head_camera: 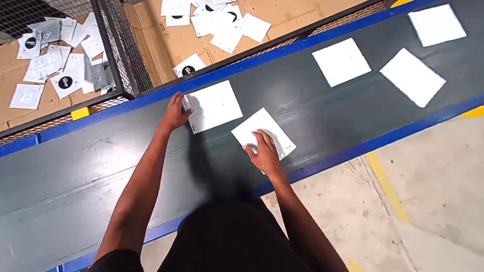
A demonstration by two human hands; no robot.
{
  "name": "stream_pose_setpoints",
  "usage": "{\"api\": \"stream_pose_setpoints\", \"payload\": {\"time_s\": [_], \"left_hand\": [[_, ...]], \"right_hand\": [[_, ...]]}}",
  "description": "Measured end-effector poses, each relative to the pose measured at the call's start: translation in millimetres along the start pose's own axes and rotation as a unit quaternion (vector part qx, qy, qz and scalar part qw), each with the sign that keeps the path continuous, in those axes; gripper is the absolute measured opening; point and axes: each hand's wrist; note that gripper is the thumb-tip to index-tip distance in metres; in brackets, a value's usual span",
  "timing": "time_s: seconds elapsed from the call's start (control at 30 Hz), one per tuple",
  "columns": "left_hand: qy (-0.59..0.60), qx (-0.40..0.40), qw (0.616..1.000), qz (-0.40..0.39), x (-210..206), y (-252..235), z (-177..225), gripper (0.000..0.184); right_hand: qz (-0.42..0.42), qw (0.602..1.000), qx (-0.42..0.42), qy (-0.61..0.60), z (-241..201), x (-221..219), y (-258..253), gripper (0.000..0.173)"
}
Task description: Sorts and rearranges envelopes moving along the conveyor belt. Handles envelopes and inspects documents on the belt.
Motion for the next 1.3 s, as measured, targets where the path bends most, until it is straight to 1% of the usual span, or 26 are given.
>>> {"api": "stream_pose_setpoints", "payload": {"time_s": [0.1,0.17,0.27,0.3,0.33,0.4,0.43,0.47,0.5,0.53,0.6,0.63,0.67,0.7,0.73,0.77,0.8,0.83,0.87,0.9,0.97,1.0,1.07,1.13,1.23,1.3], "left_hand": [[-0.125,0.016,0.99,-0.069,-16,-17,-9,0.099],[-0.177,0.047,0.979,-0.085,-10,-10,-13,0.105],[-0.186,0.121,0.972,-0.071,3,26,-22,0.12],[-0.162,0.149,0.972,-0.081,7,41,-27,0.119],[-0.12,0.166,0.974,-0.094,10,55,-31,0.112],[0.026,0.162,0.98,-0.116,22,78,-42,0.084],[0.119,0.154,0.973,-0.121,35,89,-46,0.068],[0.203,0.151,0.961,-0.114,52,101,-50,0.059],[0.263,0.154,0.949,-0.079,72,111,-53,0.056],[0.299,0.158,0.941,-0.013,92,116,-56,0.055],[0.357,0.168,0.905,0.161,124,107,-69,0.061],[0.374,0.18,0.88,0.232,138,100,-79,0.071],[0.365,0.195,0.865,0.283,148,93,-84,0.086],[0.33,0.196,0.87,0.31,149,84,-82,0.097],[0.283,0.174,0.893,0.303,136,78,-70,0.099],[0.227,0.143,0.928,0.259,113,82,-51,0.094],[0.174,0.114,0.959,0.19,83,89,-28,0.089],[0.13,0.092,0.981,0.11,47,92,-3,0.087],[0.088,0.078,0.992,0.038,9,97,16,0.091],[0.033,0.068,0.997,-0.014,-26,102,30,0.097],[-0.103,0.087,0.989,-0.058,-75,120,44,0.11],[-0.149,0.105,0.981,-0.057,-89,131,46,0.112],[-0.182,0.14,0.973,-0.027,-98,148,41,0.11],[-0.178,0.169,0.969,-0.009,-92,162,28,0.108],[-0.151,0.215,0.965,-0.026,-67,177,6,0.103],[-0.12,0.239,0.963,-0.037,-50,183,-12,0.103]], "right_hand": [[-0.03,0.998,-0.019,0.053,30,-4,11,0.082],[-0.022,0.998,-0.029,0.057,46,2,19,0.086],[0.009,0.997,-0.068,0.046,69,10,28,0.087],[0.017,0.996,-0.079,0.042,75,10,31,0.088],[0.023,0.996,-0.084,0.036,79,11,32,0.089],[0.026,0.996,-0.076,0.034,81,11,31,0.089],[0.022,0.997,-0.066,0.031,78,9,29,0.089],[0.014,0.998,-0.055,0.023,73,6,26,0.089],[0.005,0.999,-0.045,0.015,66,4,22,0.087],[0.0,0.999,-0.043,0.009,60,2,21,0.086],[-0.003,0.999,-0.046,0.015,52,0,19,0.087],[-0.006,0.999,-0.042,0.015,47,-3,16,0.088],[-0.005,0.999,-0.033,0.007,42,-7,13,0.09],[-0.001,1.0,-0.018,-0.008,38,-9,7,0.089],[0.002,1.0,-0.003,-0.031,35,-10,0,0.085],[0.002,0.998,0.006,-0.064,32,-11,-1,0.078],[0.003,0.995,0.007,-0.096,26,-13,-1,0.071],[0.015,0.994,0.007,-0.111,23,-10,-7,0.064],[0.031,0.994,0.012,-0.108,21,-6,-14,0.059],[0.046,0.994,0.022,-0.095,19,0,-25,0.055],[0.067,0.995,0.047,-0.064,17,16,-50,0.049],[0.065,0.995,0.052,-0.048,18,25,-65,0.048],[0.042,0.997,0.062,-0.027,17,38,-100,0.05],[0.001,0.996,0.087,-0.008,8,42,-131,0.054],[-0.062,0.988,0.143,0.012,-22,35,-164,0.061],[-0.083,0.981,0.172,0.022,-45,31,-180,0.062]]}}
Point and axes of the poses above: each hand's wrist, its own y-axis away from the middle knuckle, its own x-axis out of the back of the hand, z = x × y, and after that the axes turned 4 degrees about x, right-handed
